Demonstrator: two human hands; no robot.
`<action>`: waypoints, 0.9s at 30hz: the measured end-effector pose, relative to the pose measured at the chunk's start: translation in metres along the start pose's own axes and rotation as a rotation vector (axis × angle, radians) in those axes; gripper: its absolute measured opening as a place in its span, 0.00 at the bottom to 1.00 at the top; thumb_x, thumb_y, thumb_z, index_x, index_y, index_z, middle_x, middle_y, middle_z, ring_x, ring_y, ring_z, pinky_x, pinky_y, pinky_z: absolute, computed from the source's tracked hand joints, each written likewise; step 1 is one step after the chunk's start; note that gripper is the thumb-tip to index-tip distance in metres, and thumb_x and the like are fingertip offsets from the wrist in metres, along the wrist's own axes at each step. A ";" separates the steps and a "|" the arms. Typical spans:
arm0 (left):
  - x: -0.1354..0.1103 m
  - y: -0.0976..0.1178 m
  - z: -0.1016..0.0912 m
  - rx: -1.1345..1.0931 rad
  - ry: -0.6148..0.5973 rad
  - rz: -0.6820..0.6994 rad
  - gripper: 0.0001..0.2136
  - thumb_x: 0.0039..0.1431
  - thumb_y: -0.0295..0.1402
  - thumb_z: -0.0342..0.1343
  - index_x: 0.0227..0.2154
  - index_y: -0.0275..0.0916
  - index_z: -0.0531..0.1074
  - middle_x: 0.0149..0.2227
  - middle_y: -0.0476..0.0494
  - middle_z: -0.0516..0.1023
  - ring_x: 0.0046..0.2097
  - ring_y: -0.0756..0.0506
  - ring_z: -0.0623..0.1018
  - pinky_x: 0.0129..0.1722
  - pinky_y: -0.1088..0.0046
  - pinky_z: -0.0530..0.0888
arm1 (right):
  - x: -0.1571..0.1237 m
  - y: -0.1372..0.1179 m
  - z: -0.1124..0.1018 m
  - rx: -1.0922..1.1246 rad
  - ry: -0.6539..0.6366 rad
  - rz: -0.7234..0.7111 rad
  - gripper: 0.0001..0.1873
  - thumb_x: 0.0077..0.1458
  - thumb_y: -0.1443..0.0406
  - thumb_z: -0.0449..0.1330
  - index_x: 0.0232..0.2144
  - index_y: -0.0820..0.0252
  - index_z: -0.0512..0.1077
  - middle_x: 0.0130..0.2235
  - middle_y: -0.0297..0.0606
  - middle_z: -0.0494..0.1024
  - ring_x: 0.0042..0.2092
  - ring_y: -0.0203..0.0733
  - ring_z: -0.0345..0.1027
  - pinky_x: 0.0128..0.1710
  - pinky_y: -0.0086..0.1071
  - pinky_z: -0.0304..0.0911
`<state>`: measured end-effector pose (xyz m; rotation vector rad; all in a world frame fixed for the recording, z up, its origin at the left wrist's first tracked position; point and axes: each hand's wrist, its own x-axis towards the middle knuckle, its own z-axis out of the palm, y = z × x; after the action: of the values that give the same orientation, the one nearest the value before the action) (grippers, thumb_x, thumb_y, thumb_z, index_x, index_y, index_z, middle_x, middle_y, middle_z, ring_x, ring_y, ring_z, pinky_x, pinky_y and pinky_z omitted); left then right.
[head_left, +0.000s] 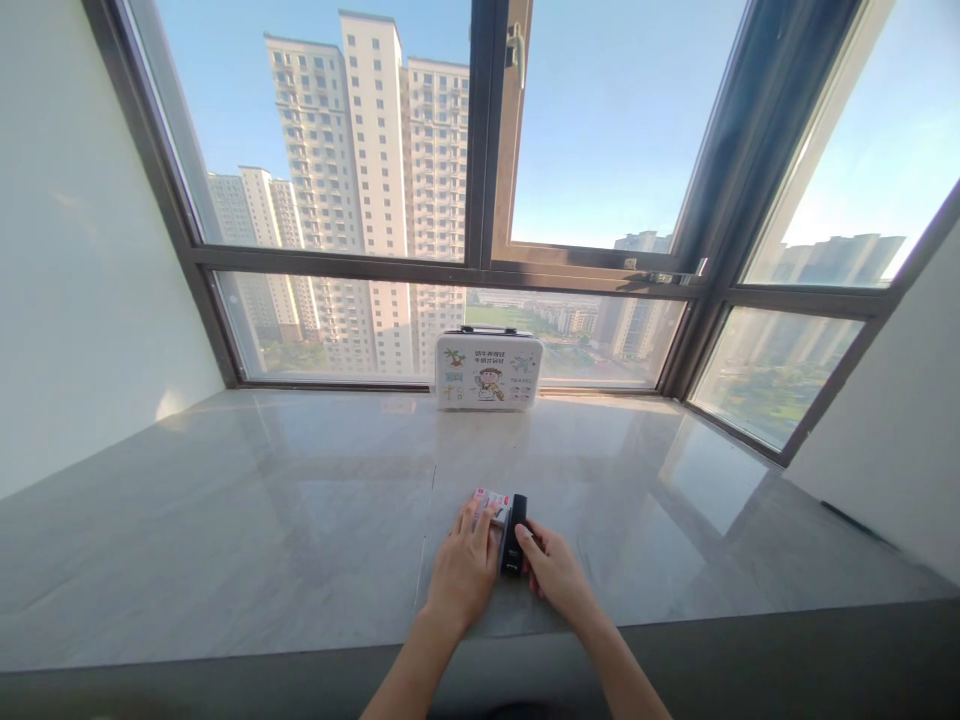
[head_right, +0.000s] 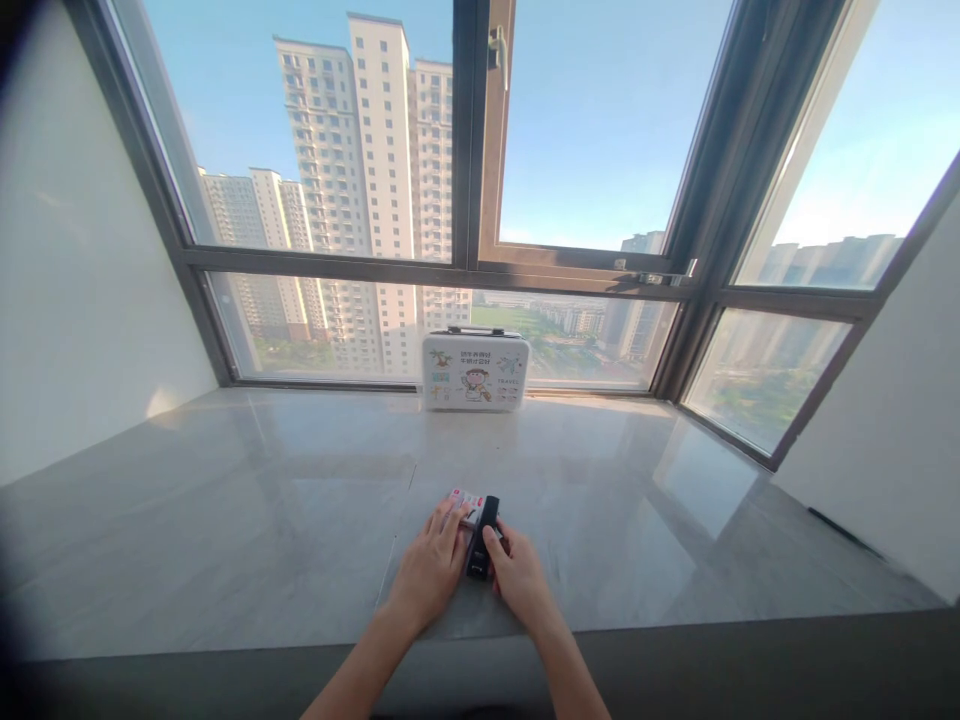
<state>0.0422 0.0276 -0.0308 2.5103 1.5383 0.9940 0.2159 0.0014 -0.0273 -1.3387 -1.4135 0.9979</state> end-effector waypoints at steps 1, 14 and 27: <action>-0.007 -0.004 -0.004 0.012 0.020 -0.018 0.21 0.71 0.36 0.39 0.64 0.45 0.59 0.67 0.41 0.58 0.68 0.39 0.60 0.62 0.54 0.68 | 0.003 -0.003 0.012 -0.016 -0.004 -0.026 0.31 0.64 0.41 0.51 0.47 0.62 0.73 0.21 0.31 0.68 0.16 0.37 0.61 0.13 0.26 0.53; -0.054 -0.125 -0.068 0.092 0.129 -0.173 0.19 0.72 0.35 0.38 0.62 0.44 0.61 0.65 0.40 0.61 0.67 0.39 0.62 0.62 0.52 0.68 | 0.017 -0.052 0.146 -0.101 -0.149 -0.123 0.35 0.66 0.40 0.45 0.32 0.61 0.77 0.19 0.33 0.71 0.17 0.36 0.63 0.18 0.26 0.53; -0.053 -0.129 -0.069 -0.005 0.128 -0.198 0.20 0.72 0.37 0.38 0.62 0.43 0.62 0.64 0.41 0.64 0.68 0.41 0.59 0.67 0.54 0.61 | 0.013 -0.060 0.151 -0.244 -0.018 -0.179 0.33 0.68 0.43 0.46 0.33 0.59 0.80 0.19 0.34 0.73 0.24 0.40 0.67 0.24 0.28 0.51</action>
<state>-0.1127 0.0299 -0.0469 2.2751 1.7738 1.1443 0.0543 0.0147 -0.0062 -1.3505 -1.6779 0.7398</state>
